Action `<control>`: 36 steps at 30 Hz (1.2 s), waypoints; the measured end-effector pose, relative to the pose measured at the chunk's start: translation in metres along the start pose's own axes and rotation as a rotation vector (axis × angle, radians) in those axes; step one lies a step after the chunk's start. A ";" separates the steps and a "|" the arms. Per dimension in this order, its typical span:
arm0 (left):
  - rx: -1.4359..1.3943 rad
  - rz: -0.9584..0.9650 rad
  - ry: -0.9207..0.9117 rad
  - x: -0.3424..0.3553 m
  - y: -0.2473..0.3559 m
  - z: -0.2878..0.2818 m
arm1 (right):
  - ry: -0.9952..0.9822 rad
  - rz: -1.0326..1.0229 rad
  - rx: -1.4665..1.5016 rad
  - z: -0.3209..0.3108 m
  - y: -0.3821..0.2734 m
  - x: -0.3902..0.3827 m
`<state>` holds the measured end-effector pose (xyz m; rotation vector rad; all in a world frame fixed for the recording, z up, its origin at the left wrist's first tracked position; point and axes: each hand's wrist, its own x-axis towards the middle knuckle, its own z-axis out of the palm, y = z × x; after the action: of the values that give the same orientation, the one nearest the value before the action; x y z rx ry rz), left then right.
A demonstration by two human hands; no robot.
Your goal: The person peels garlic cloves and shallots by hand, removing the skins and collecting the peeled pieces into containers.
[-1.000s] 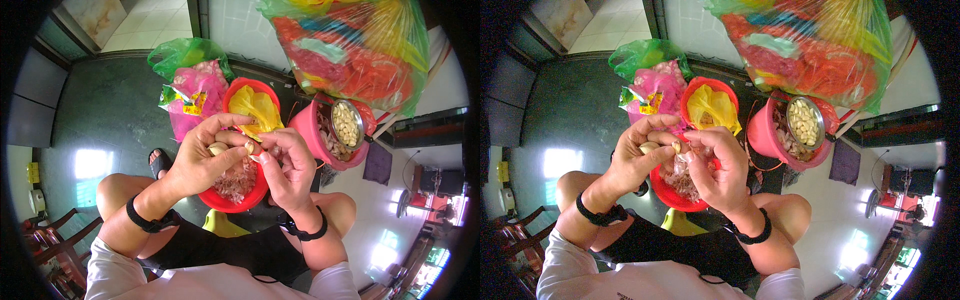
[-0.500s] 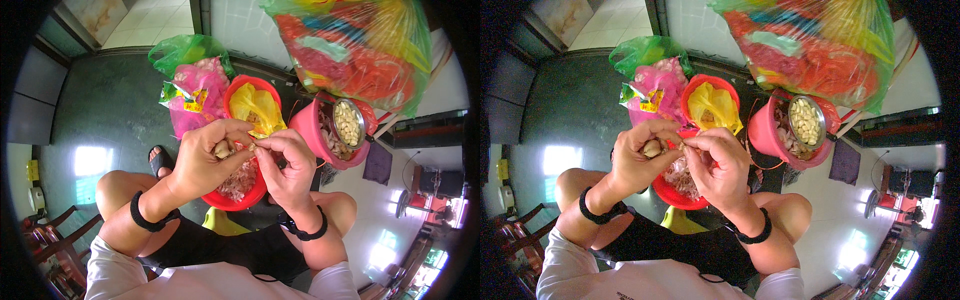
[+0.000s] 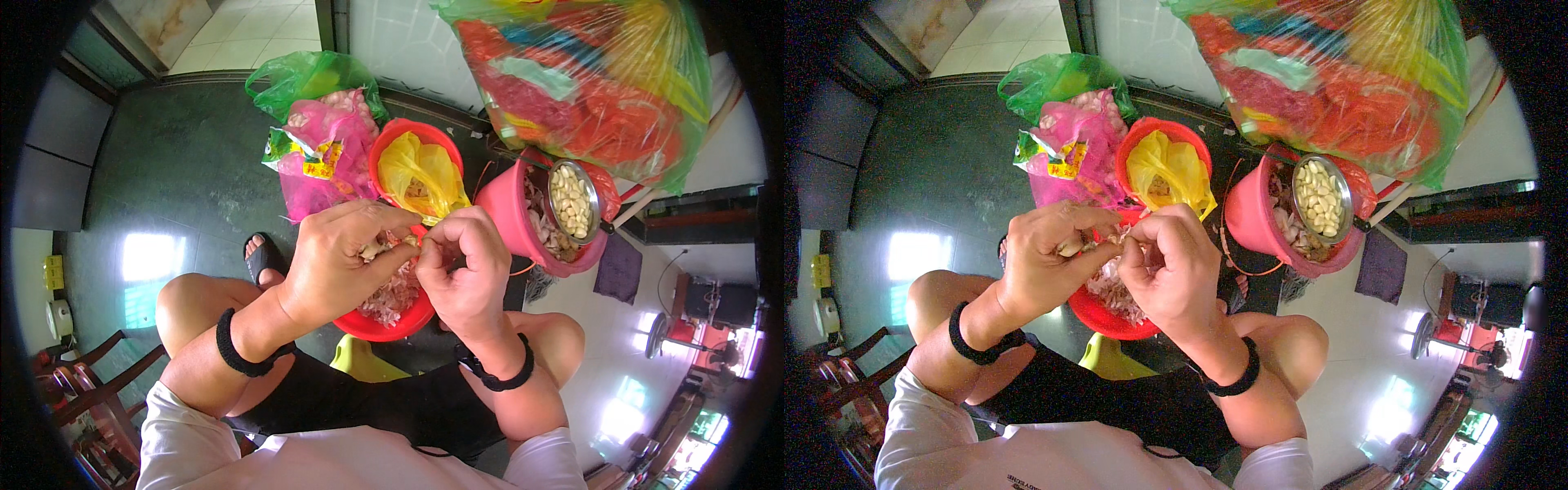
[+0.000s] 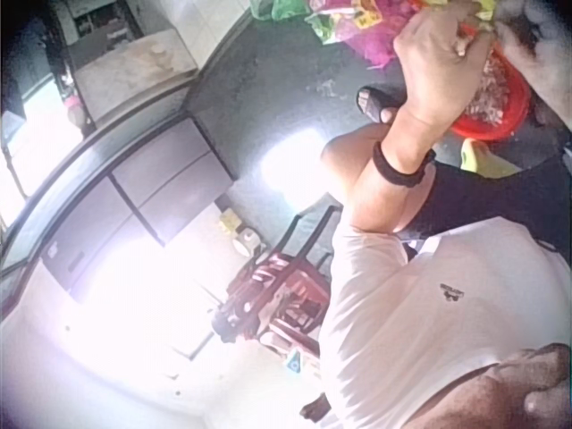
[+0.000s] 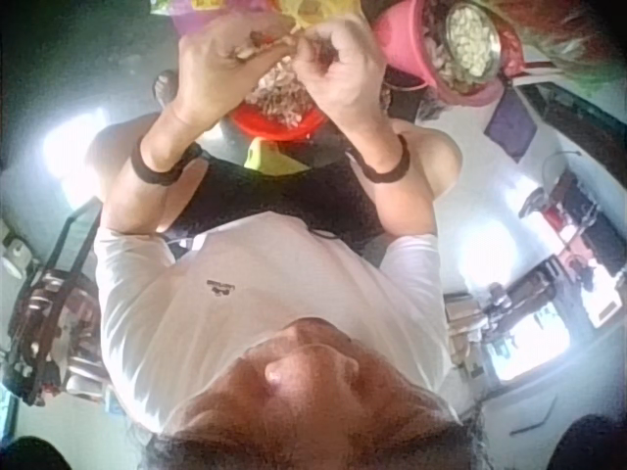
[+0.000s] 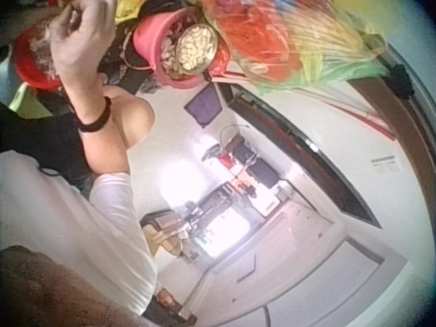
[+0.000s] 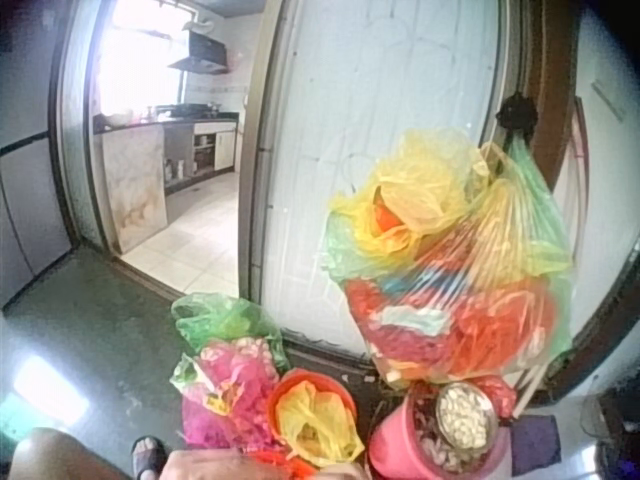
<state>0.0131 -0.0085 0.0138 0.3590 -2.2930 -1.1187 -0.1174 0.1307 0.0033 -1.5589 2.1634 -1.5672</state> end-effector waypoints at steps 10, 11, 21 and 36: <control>-0.026 0.120 0.100 0.000 -0.011 0.007 | -0.084 0.121 0.179 -0.005 -0.005 0.002; -0.028 0.120 0.100 0.000 -0.009 0.006 | -0.100 0.095 0.153 -0.005 -0.001 0.001; -0.119 -0.063 0.040 0.004 0.001 -0.001 | -0.094 0.635 0.813 0.002 0.002 -0.005; -0.063 0.034 0.116 0.002 -0.007 0.005 | -0.008 0.154 0.094 -0.004 -0.006 0.002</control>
<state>0.0082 -0.0107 0.0068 0.3501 -2.1506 -1.1206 -0.1164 0.1321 0.0100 -1.3355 2.1152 -1.5868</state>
